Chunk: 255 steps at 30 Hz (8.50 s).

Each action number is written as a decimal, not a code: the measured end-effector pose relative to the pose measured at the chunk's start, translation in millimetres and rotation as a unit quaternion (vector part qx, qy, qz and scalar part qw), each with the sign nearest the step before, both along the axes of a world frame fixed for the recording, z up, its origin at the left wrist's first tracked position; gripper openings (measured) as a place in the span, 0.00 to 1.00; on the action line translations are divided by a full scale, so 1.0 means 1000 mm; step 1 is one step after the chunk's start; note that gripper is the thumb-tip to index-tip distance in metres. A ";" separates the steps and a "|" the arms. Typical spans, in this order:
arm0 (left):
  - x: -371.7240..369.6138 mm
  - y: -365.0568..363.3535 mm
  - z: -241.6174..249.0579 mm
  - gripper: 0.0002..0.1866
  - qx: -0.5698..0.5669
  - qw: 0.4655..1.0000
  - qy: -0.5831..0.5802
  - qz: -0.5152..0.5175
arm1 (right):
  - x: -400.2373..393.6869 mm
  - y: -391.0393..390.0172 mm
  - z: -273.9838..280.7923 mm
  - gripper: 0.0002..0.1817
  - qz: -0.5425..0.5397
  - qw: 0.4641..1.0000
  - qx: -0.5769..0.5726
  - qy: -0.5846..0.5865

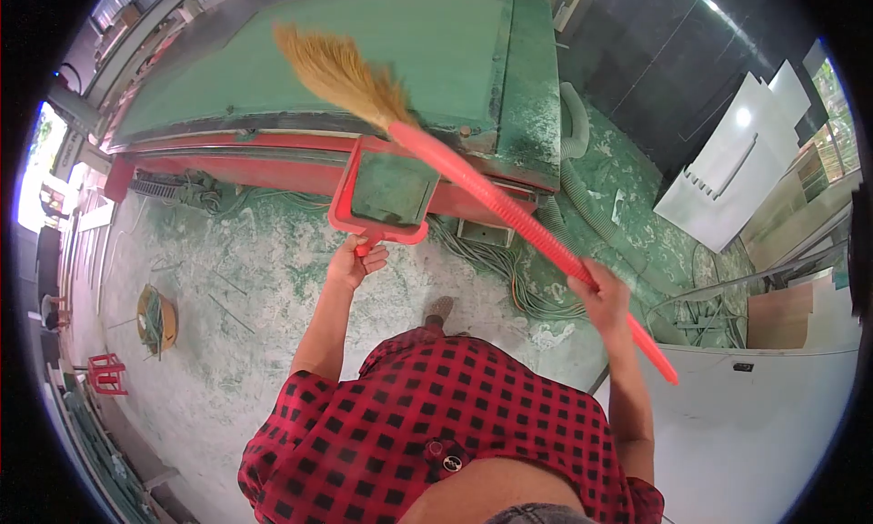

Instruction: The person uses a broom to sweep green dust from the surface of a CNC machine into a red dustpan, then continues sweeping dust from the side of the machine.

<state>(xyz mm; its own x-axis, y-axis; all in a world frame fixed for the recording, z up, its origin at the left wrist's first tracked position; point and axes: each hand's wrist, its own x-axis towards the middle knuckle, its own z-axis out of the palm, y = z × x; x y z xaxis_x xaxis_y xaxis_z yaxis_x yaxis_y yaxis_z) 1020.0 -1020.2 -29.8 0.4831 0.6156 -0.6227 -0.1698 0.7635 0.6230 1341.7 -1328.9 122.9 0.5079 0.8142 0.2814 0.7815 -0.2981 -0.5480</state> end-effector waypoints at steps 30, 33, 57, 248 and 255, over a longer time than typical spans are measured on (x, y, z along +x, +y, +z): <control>0.000 0.012 0.003 0.17 0.005 1.000 -0.003 0.027 | 0.028 0.093 0.020 0.19 0.055 0.983 0.019 -0.173; 0.000 0.017 -0.008 0.17 0.004 0.999 -0.034 0.013 | 0.032 0.110 0.019 0.19 0.067 0.979 -0.003 -0.194; 0.006 0.005 0.008 0.09 -0.036 0.998 -0.048 0.010 | 0.018 0.040 0.015 0.18 -0.101 0.989 -0.102 -0.033; 0.740 -0.062 -0.019 0.18 -0.201 0.952 -0.221 -0.063 | 0.954 -0.086 -0.230 0.21 -0.282 0.936 -0.042 0.206; 0.913 -0.087 0.051 0.24 -0.065 0.988 -0.080 0.112 | 1.084 0.037 -0.181 0.13 -0.296 0.840 -0.138 0.434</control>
<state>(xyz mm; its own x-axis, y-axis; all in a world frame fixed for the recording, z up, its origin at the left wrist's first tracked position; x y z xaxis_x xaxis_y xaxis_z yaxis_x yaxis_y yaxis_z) 1932.7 -1107.6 21.3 0.4414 0.6382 -0.6308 -0.4323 0.7672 0.4738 2426.1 -1292.4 -57.8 0.7621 0.3209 -0.5623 -0.2061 -0.7031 -0.6805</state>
